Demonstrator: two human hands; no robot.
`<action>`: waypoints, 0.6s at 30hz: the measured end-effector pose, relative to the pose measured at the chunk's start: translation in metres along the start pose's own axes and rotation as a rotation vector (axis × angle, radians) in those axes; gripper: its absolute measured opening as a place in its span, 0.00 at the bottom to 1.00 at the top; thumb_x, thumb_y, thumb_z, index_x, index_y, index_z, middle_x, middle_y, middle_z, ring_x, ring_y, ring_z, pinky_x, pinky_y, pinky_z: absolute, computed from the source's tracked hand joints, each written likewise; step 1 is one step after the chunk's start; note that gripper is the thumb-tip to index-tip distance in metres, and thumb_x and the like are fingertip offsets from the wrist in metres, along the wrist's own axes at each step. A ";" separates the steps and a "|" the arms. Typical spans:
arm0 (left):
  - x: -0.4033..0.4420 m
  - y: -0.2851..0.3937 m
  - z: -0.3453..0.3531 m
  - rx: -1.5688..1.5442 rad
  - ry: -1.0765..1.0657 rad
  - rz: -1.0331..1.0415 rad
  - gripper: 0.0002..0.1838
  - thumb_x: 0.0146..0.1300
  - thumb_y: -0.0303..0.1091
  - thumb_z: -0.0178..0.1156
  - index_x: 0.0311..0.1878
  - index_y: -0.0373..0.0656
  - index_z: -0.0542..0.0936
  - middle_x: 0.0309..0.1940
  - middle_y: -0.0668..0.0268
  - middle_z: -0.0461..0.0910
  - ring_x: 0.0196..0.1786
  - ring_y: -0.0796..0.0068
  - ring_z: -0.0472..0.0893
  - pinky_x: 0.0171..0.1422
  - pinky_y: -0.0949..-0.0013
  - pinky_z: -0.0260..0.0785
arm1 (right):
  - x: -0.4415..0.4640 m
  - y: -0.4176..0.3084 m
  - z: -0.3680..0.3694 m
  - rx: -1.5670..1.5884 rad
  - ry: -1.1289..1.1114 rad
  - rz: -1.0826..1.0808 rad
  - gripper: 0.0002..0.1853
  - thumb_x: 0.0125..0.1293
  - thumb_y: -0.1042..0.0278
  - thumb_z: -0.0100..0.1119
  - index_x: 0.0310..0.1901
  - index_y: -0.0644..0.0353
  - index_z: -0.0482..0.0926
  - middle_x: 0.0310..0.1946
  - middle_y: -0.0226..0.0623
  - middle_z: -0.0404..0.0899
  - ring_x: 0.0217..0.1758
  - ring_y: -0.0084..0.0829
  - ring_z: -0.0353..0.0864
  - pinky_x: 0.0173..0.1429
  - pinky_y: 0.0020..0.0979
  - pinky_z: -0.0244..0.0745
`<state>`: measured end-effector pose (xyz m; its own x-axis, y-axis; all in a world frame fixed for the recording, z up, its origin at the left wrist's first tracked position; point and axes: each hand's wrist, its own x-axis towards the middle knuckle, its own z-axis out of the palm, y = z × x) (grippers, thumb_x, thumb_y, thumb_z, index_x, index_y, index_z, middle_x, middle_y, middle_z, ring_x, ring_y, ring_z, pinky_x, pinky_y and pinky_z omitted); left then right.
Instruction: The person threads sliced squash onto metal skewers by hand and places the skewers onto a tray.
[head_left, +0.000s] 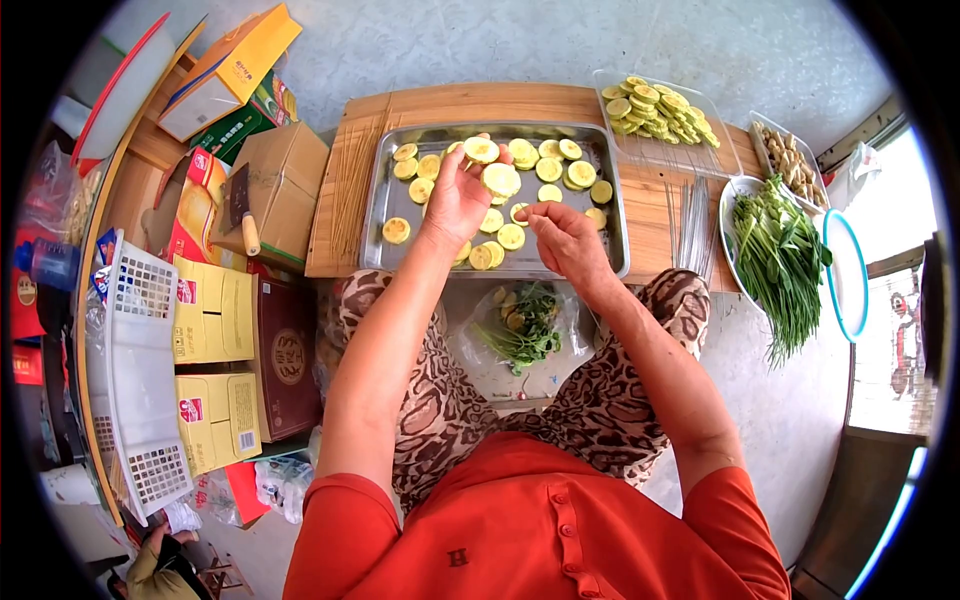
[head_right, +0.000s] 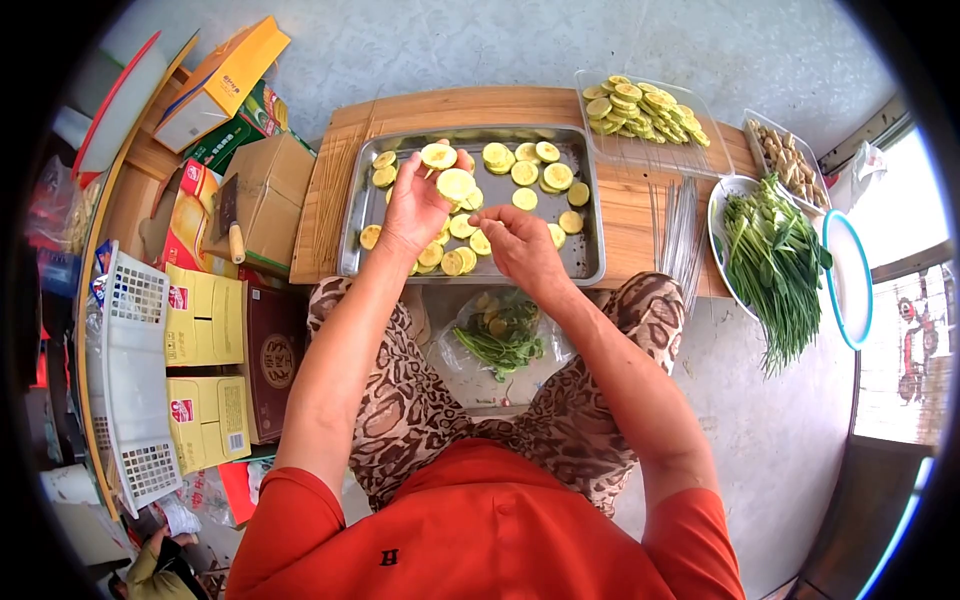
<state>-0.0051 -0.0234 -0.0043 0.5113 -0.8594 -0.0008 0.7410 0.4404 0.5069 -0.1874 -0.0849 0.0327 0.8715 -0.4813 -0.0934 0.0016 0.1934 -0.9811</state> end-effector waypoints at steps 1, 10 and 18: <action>-0.001 -0.001 0.001 -0.054 0.010 -0.009 0.21 0.64 0.43 0.57 0.53 0.37 0.73 0.46 0.56 0.77 0.50 0.64 0.78 0.57 0.62 0.71 | 0.000 0.001 0.001 0.000 -0.001 0.001 0.09 0.70 0.68 0.49 0.43 0.62 0.78 0.16 0.16 0.62 0.15 0.10 0.56 0.18 0.17 0.49; 0.005 -0.002 -0.002 -0.075 0.034 0.076 0.23 0.67 0.48 0.53 0.54 0.37 0.71 0.46 0.56 0.76 0.48 0.65 0.76 0.58 0.61 0.71 | 0.003 0.005 0.006 0.022 -0.015 -0.003 0.09 0.71 0.68 0.49 0.43 0.61 0.77 0.16 0.15 0.60 0.14 0.10 0.54 0.17 0.17 0.47; 0.005 0.012 -0.002 -0.045 0.076 0.096 0.23 0.65 0.46 0.57 0.53 0.38 0.71 0.45 0.56 0.76 0.47 0.66 0.76 0.56 0.62 0.71 | 0.001 0.005 0.005 0.063 -0.043 0.041 0.09 0.71 0.68 0.48 0.42 0.61 0.78 0.14 0.15 0.59 0.14 0.10 0.54 0.17 0.16 0.47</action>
<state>0.0077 -0.0221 -0.0001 0.6111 -0.7913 -0.0200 0.7050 0.5326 0.4684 -0.1837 -0.0798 0.0282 0.8916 -0.4352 -0.1251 -0.0052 0.2663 -0.9639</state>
